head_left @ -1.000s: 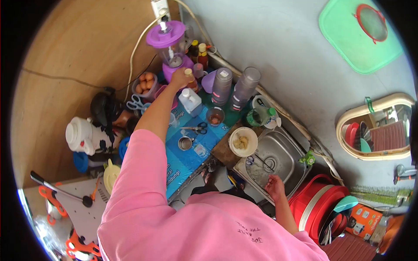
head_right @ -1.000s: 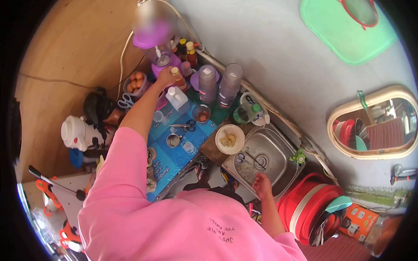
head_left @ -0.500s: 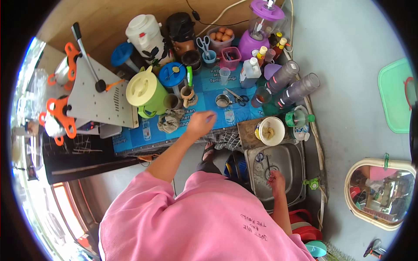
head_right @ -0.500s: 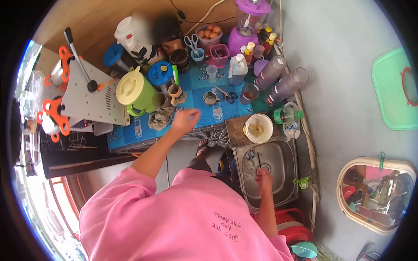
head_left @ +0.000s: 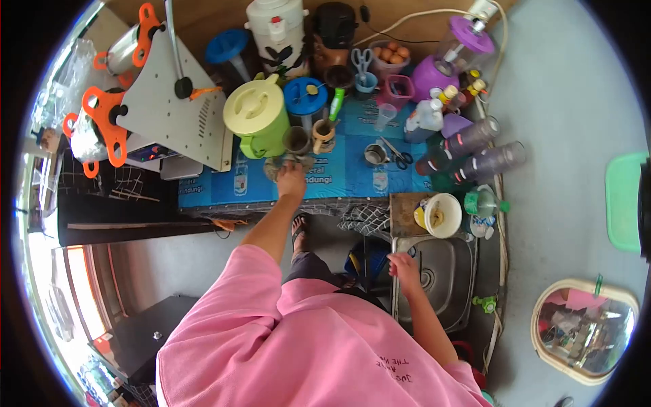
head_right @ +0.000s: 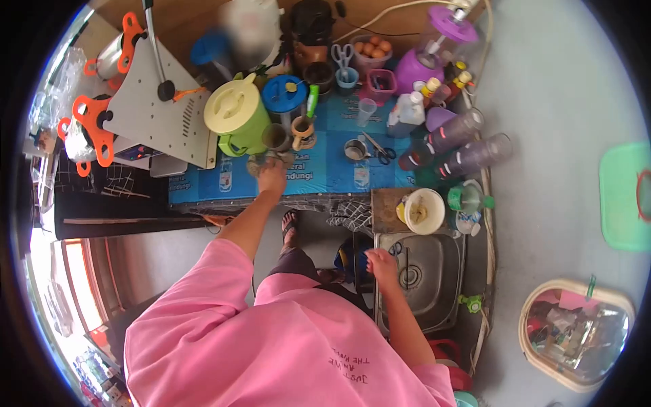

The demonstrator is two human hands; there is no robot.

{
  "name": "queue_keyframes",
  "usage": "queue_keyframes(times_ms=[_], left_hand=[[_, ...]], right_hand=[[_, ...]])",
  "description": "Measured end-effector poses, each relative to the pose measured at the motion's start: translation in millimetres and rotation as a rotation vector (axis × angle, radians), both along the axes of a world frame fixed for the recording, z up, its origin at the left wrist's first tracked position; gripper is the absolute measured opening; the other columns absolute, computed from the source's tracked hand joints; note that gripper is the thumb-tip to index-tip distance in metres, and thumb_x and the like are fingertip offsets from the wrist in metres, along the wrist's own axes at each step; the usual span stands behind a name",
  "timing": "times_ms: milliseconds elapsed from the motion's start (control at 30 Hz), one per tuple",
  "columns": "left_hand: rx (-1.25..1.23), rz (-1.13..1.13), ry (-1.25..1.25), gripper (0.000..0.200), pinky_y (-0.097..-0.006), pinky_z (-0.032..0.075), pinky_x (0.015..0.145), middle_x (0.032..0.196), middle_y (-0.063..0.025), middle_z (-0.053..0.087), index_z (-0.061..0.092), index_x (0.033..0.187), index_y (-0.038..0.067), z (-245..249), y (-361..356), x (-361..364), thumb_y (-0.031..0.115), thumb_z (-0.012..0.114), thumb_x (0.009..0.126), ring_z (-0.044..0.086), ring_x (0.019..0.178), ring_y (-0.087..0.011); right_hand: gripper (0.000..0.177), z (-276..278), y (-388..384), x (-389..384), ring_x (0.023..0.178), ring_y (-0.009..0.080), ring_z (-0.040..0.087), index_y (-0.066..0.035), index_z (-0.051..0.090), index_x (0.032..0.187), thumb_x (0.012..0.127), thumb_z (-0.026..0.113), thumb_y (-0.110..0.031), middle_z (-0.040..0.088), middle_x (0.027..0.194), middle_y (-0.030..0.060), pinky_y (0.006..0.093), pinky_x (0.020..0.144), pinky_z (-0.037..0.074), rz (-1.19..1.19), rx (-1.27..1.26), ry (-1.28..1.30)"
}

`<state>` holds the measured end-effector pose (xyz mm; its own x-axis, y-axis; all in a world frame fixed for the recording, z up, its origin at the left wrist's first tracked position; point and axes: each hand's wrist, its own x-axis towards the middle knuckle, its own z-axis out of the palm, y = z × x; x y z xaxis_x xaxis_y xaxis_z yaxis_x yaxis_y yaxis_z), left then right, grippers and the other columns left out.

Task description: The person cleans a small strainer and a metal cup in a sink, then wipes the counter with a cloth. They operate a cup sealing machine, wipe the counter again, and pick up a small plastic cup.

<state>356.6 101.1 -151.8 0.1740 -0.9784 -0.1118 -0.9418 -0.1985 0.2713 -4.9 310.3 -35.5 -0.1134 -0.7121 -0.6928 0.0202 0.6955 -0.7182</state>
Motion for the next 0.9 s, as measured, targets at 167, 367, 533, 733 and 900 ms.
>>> queue_keyframes(times_ms=[167,367,533,733,900], left_hand=[[-0.15,-0.322,-0.143,0.025,-0.0506,0.043,0.103,0.132,-0.0246,0.055,0.064,0.106,0.005,-12,42,65,0.015,0.057,0.084,0.056,0.119,-0.0405],[0.045,0.04,-0.24,0.04,-0.0493,0.025,0.119,0.141,-0.0261,0.05,0.061,0.124,0.0,-20,23,158,0.017,0.053,0.088,0.041,0.136,-0.0411],[-0.092,-0.252,-0.281,0.042,-0.0467,0.038,0.113,0.142,-0.0286,0.048,0.06,0.126,-0.001,-26,46,142,0.015,0.055,0.087,0.041,0.137,-0.0424],[0.008,-0.059,-0.2,0.04,-0.0434,0.051,0.1,0.138,-0.0286,0.051,0.061,0.12,-0.004,-21,25,167,0.014,0.059,0.084,0.048,0.132,-0.0429],[-0.229,-0.324,-0.127,0.037,-0.0423,0.048,0.104,0.128,-0.0244,0.058,0.066,0.113,-0.001,-24,46,146,0.015,0.06,0.08,0.056,0.123,-0.0378]], right_hand=[[0.019,0,-112,110,0.067,0.0079,0.056,-0.003,0.065,0.103,0.092,0.068,-0.018,0.06,0.081,0.0007,0.0232,0.06,0.048,0.224,-0.245,-0.033],[0.055,-47,-215,218,0.083,0.0153,0.061,0.0,0.056,0.127,0.084,0.078,-0.026,0.067,0.107,0.0109,0.031,0.074,0.053,0.337,-0.461,0.112],[0.07,-119,-254,282,0.089,0.0217,0.064,0.007,0.056,0.124,0.078,0.081,-0.039,0.067,0.11,0.0169,0.0337,0.082,0.052,0.205,-0.31,0.323],[0.057,-50,-246,310,0.106,0.0292,0.067,0.006,0.064,0.112,0.078,0.079,-0.037,0.071,0.1,0.015,0.0376,0.082,0.055,0.44,0.232,0.06],[0.059,-49,-222,347,0.101,0.0314,0.067,0.002,0.058,0.123,0.081,0.077,-0.034,0.066,0.112,0.0174,0.0386,0.084,0.054,0.566,-0.332,0.111]])
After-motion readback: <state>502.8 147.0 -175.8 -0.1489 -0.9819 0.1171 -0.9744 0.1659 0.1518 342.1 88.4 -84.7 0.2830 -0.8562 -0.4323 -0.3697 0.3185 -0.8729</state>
